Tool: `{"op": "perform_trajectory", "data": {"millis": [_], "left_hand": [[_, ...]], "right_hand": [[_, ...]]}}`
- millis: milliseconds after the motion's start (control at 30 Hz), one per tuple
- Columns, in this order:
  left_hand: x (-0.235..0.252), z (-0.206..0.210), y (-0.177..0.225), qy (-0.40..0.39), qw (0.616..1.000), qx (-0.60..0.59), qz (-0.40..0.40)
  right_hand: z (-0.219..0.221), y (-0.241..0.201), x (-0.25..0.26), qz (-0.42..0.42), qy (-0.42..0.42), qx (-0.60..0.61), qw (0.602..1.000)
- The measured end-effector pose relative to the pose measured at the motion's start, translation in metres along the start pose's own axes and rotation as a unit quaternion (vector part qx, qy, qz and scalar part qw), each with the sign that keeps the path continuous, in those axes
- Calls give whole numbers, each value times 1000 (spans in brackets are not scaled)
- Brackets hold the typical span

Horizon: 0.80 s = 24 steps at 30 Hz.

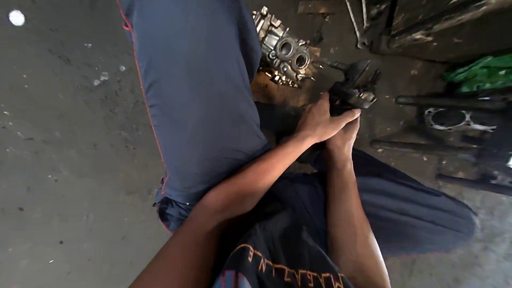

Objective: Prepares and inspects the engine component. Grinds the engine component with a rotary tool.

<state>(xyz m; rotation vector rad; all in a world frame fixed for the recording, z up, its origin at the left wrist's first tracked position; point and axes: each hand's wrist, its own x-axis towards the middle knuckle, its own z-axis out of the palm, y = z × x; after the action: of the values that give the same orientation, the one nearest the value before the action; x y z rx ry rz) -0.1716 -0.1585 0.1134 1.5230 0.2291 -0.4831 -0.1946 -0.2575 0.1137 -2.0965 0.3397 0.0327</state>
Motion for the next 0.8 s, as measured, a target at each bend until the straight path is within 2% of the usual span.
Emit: {"op": "perform_trajectory", "data": {"millis": [133,200,267,300,367,433,500,600,667,800], "left_hand": [[-4,-11,8,-43,997,-8,62],[-12,-34,30,-76,995,43,47],[-12,-63,52,-8,994,107,-16],[-4,-78,57,68,987,139,-42],[35,-106,48,213,948,231,-56],[85,-128,23,278,894,349,-31],[127,-142,-3,253,838,482,40],[173,-151,-18,153,766,611,129],[187,-154,-18,119,758,626,139],[200,-165,-4,82,785,602,124]], "right_hand": [[1,-10,-4,13,40,28,999],[1,-18,-7,41,66,77,994],[0,-23,-11,68,85,158,981],[0,-24,-13,84,98,191,973],[-2,-28,-15,115,126,252,953],[-6,-34,-10,138,138,293,936],[-13,-38,-5,146,140,303,931],[-26,-38,-1,134,150,277,940],[-32,-33,0,125,157,264,943],[-36,-25,2,129,151,257,946]]}}
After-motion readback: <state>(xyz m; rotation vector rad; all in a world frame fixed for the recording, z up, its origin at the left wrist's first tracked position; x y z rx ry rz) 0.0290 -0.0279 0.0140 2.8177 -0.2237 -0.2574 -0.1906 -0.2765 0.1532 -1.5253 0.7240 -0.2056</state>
